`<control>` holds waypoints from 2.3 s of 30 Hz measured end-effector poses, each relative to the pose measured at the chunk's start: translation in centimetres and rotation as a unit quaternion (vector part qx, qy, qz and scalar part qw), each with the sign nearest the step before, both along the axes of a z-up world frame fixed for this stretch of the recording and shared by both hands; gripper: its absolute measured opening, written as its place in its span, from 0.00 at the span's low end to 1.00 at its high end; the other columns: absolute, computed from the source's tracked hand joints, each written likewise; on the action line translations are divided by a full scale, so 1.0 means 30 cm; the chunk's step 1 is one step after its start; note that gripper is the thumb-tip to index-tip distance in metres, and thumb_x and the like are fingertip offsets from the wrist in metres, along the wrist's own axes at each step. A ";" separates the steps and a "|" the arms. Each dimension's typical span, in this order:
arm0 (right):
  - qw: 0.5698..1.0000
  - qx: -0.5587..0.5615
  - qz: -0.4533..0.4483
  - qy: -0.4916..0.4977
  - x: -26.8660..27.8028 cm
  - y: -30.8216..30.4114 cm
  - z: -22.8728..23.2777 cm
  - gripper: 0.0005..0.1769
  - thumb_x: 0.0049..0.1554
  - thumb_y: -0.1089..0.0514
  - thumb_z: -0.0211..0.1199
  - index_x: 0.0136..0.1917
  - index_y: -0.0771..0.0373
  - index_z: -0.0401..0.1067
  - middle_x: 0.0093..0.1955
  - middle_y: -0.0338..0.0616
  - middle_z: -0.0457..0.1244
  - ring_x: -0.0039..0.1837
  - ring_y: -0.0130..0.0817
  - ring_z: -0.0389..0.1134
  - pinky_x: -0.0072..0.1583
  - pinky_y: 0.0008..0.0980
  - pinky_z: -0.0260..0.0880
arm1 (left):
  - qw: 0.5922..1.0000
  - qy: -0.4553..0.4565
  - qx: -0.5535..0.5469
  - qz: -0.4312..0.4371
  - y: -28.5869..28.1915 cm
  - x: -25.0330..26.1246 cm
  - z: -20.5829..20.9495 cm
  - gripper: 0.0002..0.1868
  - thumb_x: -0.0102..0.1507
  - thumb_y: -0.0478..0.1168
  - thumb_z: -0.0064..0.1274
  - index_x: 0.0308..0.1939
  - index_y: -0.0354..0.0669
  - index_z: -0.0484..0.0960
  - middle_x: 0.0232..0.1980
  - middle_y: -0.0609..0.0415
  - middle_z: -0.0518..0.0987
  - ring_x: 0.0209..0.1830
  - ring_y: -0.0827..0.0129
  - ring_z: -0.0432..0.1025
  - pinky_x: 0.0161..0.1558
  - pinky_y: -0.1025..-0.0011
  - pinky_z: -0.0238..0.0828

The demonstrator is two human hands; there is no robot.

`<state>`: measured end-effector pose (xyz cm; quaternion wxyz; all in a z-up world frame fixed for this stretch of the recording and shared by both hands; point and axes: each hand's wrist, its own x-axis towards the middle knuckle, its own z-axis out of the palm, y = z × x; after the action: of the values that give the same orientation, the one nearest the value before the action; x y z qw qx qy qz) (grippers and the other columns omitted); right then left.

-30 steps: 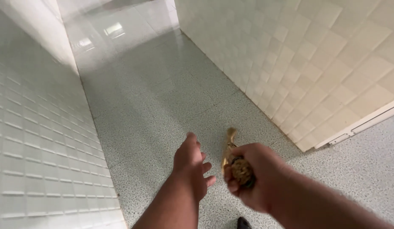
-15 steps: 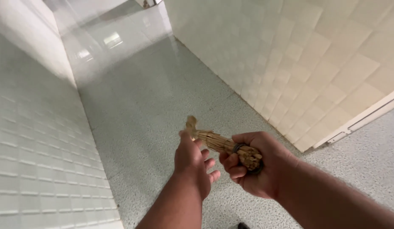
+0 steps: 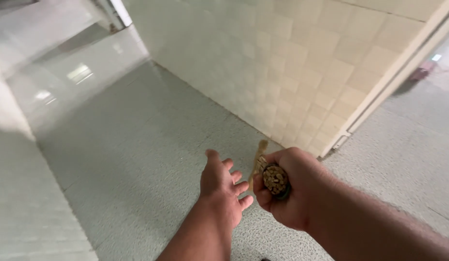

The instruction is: The person sweeps the floor and along the base of the tiled walls using a small handheld broom.

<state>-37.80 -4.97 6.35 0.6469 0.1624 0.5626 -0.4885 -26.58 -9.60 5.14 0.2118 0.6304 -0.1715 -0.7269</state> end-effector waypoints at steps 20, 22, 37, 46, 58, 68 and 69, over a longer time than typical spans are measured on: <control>0.999 0.026 0.012 -0.029 0.007 -0.131 -0.147 0.15 0.62 0.54 0.52 0.49 0.69 0.67 0.33 0.48 0.62 0.29 0.30 0.61 0.28 0.25 0.56 | 0.995 -0.021 0.002 -0.099 -0.259 0.017 -0.074 0.40 0.71 0.65 0.21 0.78 0.43 0.60 0.78 0.38 0.64 0.78 0.49 0.61 0.77 0.52 0.55; 0.999 0.018 -0.017 -0.039 0.024 -0.154 -0.133 0.16 0.62 0.54 0.51 0.50 0.70 0.68 0.33 0.49 0.63 0.29 0.29 0.61 0.28 0.25 0.57 | 0.994 -0.012 0.002 -0.108 -0.286 0.018 -0.078 0.40 0.71 0.65 0.21 0.77 0.42 0.60 0.77 0.37 0.65 0.77 0.48 0.62 0.77 0.53 0.55; 0.982 0.102 -0.137 0.078 0.020 -0.198 -0.036 0.11 0.64 0.55 0.51 0.48 0.65 0.65 0.34 0.49 0.63 0.32 0.33 0.63 0.32 0.29 0.60 | 0.972 0.053 0.011 -0.228 -0.366 -0.060 -0.085 0.40 0.71 0.64 0.18 0.80 0.43 0.51 0.81 0.35 0.55 0.81 0.45 0.54 0.78 0.50 0.52; 0.990 0.111 -0.038 0.075 0.017 -0.158 -0.169 0.15 0.64 0.54 0.53 0.55 0.68 0.67 0.35 0.48 0.63 0.31 0.32 0.61 0.32 0.30 0.59 | 0.972 -0.006 0.026 -0.232 -0.415 -0.014 -0.073 0.38 0.71 0.64 0.23 0.76 0.43 0.61 0.77 0.38 0.65 0.77 0.46 0.63 0.76 0.49 0.58; 0.995 0.055 0.045 0.072 0.116 -0.307 -0.086 0.15 0.62 0.52 0.55 0.54 0.66 0.70 0.36 0.49 0.64 0.29 0.31 0.62 0.29 0.29 0.58 | 0.981 0.031 0.014 -0.191 -0.495 0.096 -0.083 0.40 0.71 0.64 0.22 0.78 0.41 0.54 0.77 0.36 0.63 0.78 0.46 0.60 0.77 0.50 0.55; 0.983 0.080 0.061 0.152 0.071 -0.362 -0.017 0.14 0.61 0.52 0.56 0.55 0.64 0.71 0.37 0.49 0.64 0.31 0.33 0.62 0.31 0.31 0.59 | 0.981 0.043 0.014 -0.190 -0.516 0.066 -0.083 0.40 0.70 0.65 0.20 0.79 0.45 0.54 0.80 0.38 0.59 0.80 0.45 0.57 0.77 0.51 0.55; 0.984 0.078 0.058 0.152 0.053 -0.363 -0.029 0.15 0.61 0.52 0.56 0.55 0.65 0.71 0.37 0.49 0.64 0.31 0.33 0.62 0.30 0.31 0.59 | 0.982 0.038 0.016 -0.186 -0.522 0.062 -0.083 0.40 0.70 0.65 0.20 0.79 0.46 0.54 0.81 0.38 0.58 0.80 0.45 0.57 0.77 0.51 0.55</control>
<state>-36.20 -15.87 5.49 0.5665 0.1032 0.6993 -0.4235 -24.72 -25.26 2.64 0.0693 0.5625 -0.2662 -0.7797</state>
